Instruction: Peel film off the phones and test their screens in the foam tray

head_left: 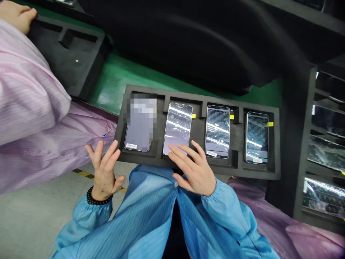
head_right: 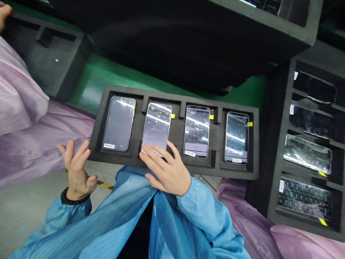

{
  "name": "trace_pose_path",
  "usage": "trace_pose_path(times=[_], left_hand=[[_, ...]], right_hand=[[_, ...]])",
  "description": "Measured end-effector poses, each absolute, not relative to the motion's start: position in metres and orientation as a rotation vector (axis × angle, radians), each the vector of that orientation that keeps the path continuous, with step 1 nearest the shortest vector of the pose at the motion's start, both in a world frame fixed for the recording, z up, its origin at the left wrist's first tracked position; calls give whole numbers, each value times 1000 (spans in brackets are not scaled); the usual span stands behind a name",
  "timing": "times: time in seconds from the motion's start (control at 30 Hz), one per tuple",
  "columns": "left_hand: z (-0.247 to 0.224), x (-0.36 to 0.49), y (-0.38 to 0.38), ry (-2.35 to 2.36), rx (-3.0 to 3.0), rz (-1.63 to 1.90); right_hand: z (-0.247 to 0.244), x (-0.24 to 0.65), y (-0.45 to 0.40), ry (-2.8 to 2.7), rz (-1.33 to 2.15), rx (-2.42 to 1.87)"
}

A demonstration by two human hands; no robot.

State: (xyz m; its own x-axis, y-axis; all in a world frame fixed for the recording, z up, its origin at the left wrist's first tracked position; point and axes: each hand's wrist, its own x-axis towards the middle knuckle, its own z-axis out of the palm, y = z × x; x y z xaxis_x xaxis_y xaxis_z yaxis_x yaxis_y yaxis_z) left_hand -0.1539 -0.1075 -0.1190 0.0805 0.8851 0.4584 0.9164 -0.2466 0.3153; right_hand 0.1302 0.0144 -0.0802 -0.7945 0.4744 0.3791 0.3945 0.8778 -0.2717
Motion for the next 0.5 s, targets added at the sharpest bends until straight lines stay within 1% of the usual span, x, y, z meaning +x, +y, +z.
trace_pose_path(times=[0.2,0.33,0.43,0.5], left_hand=[[-124,-154,-108,-1887,-2243,-930],[-131,-152,-102,-1875,-2190,-1046],[-128,-148,-93,-1900,-2151,-1147],[-122,-144,-85,-1978,-2072,-1209]], right_hand=[[-83,129,13,-2608,298,-632],[-75,130,15,-2544,496,-625],[-60,132,29,-2429,588,-861],[-51,132,47,-2394,474,-1135]])
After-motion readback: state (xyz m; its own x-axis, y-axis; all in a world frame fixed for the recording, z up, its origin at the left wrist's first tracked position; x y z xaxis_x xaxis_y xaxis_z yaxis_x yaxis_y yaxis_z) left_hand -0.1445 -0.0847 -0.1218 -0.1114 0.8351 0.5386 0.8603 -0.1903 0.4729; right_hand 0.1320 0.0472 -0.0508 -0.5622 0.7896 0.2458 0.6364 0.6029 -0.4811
